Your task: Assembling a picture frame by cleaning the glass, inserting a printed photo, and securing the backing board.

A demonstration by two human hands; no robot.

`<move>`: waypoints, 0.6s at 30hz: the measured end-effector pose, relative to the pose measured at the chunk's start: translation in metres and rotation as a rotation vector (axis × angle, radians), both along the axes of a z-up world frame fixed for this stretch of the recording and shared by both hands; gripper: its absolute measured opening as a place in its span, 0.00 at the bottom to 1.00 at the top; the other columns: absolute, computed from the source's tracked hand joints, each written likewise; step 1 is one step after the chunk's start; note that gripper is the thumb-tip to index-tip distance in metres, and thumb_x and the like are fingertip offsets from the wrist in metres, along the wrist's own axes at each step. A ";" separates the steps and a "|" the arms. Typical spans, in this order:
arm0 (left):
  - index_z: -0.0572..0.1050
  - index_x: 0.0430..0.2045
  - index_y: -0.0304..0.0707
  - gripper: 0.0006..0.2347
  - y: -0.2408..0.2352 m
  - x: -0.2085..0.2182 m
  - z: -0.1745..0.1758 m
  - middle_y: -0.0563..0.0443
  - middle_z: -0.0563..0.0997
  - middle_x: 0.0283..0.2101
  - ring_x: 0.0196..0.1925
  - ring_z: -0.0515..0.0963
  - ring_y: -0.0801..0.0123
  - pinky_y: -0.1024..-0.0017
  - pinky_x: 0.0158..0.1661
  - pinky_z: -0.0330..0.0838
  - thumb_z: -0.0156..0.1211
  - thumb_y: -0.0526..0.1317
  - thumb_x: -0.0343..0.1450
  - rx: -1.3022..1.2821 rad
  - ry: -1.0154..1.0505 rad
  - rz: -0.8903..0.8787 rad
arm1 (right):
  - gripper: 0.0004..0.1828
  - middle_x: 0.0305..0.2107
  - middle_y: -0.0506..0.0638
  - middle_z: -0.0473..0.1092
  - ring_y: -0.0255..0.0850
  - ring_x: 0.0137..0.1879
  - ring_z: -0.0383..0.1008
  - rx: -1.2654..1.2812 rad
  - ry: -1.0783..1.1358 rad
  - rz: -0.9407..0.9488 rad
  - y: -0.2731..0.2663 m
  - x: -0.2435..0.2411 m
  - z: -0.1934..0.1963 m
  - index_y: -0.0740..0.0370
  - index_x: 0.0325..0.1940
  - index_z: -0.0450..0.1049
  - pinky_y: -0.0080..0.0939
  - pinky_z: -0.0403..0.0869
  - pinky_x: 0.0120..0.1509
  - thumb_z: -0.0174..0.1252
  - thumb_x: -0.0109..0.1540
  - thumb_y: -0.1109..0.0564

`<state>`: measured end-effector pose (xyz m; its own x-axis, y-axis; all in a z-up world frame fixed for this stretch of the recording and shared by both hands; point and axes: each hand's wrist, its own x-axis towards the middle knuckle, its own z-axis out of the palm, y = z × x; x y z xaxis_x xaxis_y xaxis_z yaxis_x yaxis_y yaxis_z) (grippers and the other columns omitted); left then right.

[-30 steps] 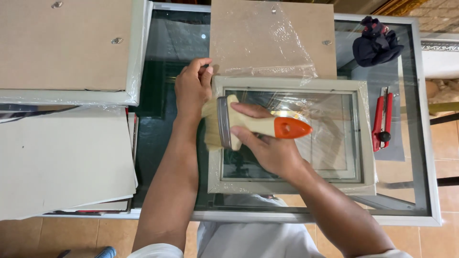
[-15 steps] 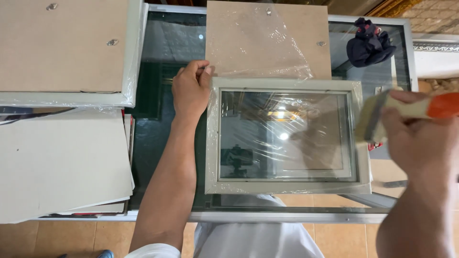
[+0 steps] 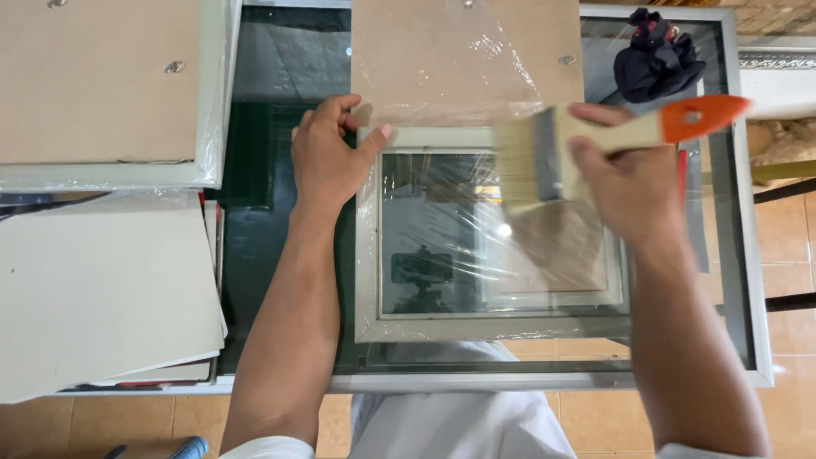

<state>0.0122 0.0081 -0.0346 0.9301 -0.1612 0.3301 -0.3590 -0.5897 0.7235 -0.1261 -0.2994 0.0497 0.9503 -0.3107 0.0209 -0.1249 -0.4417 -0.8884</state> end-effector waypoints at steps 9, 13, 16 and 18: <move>0.77 0.45 0.39 0.24 0.003 -0.004 0.003 0.54 0.81 0.38 0.43 0.75 0.64 0.61 0.50 0.65 0.82 0.47 0.60 0.059 0.039 -0.078 | 0.15 0.49 0.54 0.74 0.34 0.51 0.77 -0.217 -0.208 -0.136 -0.104 -0.049 0.014 0.65 0.61 0.72 0.32 0.76 0.56 0.58 0.70 0.63; 0.78 0.40 0.40 0.20 0.005 -0.003 -0.003 0.54 0.81 0.41 0.46 0.75 0.64 0.61 0.52 0.65 0.84 0.46 0.62 0.076 -0.020 -0.118 | 0.16 0.54 0.59 0.74 0.41 0.56 0.76 -0.345 -0.220 0.129 -0.084 -0.042 0.002 0.67 0.61 0.74 0.39 0.76 0.60 0.63 0.68 0.64; 0.78 0.41 0.40 0.20 0.006 -0.005 -0.004 0.54 0.80 0.42 0.46 0.75 0.64 0.64 0.50 0.66 0.82 0.47 0.62 0.052 0.009 -0.118 | 0.19 0.57 0.60 0.73 0.47 0.61 0.75 -0.428 -0.237 0.236 -0.058 -0.041 0.007 0.68 0.61 0.73 0.42 0.74 0.65 0.63 0.65 0.67; 0.79 0.41 0.41 0.19 0.008 -0.004 -0.006 0.53 0.79 0.42 0.48 0.75 0.63 0.63 0.52 0.66 0.82 0.47 0.64 0.062 -0.016 -0.134 | 0.17 0.56 0.60 0.73 0.46 0.61 0.75 -0.420 -0.243 0.235 -0.063 -0.052 0.001 0.67 0.60 0.73 0.41 0.74 0.65 0.62 0.66 0.67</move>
<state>0.0081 0.0164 -0.0403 0.8937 -0.3039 0.3302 -0.4485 -0.5793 0.6806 -0.1776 -0.3629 0.0510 0.9453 -0.0079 0.3260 0.2075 -0.7566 -0.6201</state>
